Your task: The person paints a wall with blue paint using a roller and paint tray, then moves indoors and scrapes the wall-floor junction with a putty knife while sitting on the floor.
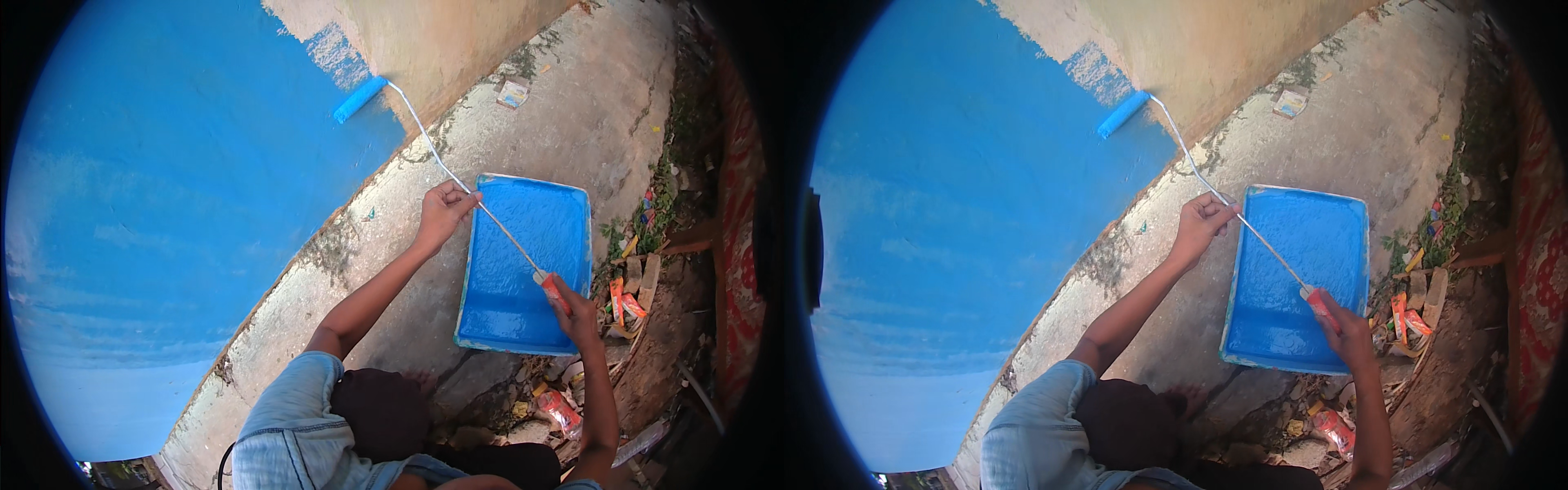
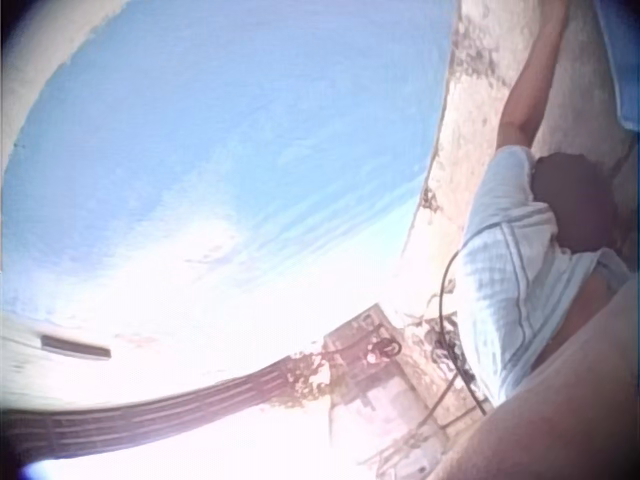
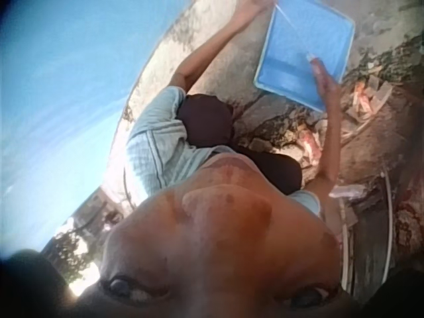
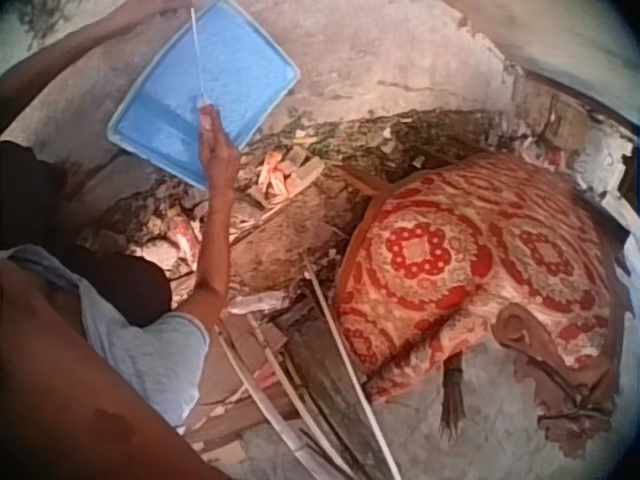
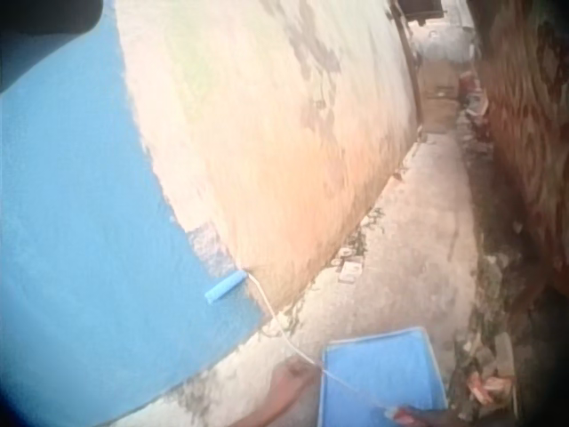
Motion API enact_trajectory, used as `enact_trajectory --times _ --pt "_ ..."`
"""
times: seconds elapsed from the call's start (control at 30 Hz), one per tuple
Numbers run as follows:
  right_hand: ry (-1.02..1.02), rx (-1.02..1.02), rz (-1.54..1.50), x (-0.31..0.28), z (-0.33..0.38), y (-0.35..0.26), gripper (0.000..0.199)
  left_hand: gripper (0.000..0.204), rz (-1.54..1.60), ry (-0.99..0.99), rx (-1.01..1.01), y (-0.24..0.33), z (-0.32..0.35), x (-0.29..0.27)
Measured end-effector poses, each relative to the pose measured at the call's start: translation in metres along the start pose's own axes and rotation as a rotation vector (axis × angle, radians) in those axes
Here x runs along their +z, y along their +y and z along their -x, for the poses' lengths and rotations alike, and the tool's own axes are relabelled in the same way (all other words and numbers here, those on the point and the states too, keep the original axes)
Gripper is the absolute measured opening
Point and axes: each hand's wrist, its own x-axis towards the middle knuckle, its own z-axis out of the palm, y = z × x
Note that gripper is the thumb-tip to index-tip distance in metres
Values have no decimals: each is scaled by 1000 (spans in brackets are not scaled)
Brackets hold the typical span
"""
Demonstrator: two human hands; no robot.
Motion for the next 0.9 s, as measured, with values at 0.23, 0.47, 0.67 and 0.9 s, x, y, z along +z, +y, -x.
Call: enact_trajectory --times 0.23,0.47,0.67,0.9 --pt "213 -190 -88 5 -45 -33 51 12 20 52 262 96 -3 -10" --pt "229 -229 -47 3 -58 -31 53 14 27 48 315 112 -7 -11" --pt "39 -85 -55 6 -29 -7 52 16 12 -36 142 60 -10 -13" --pt "252 -232 -136 -18 -82 -59 50 22 85 62 355 137 -7 -13"
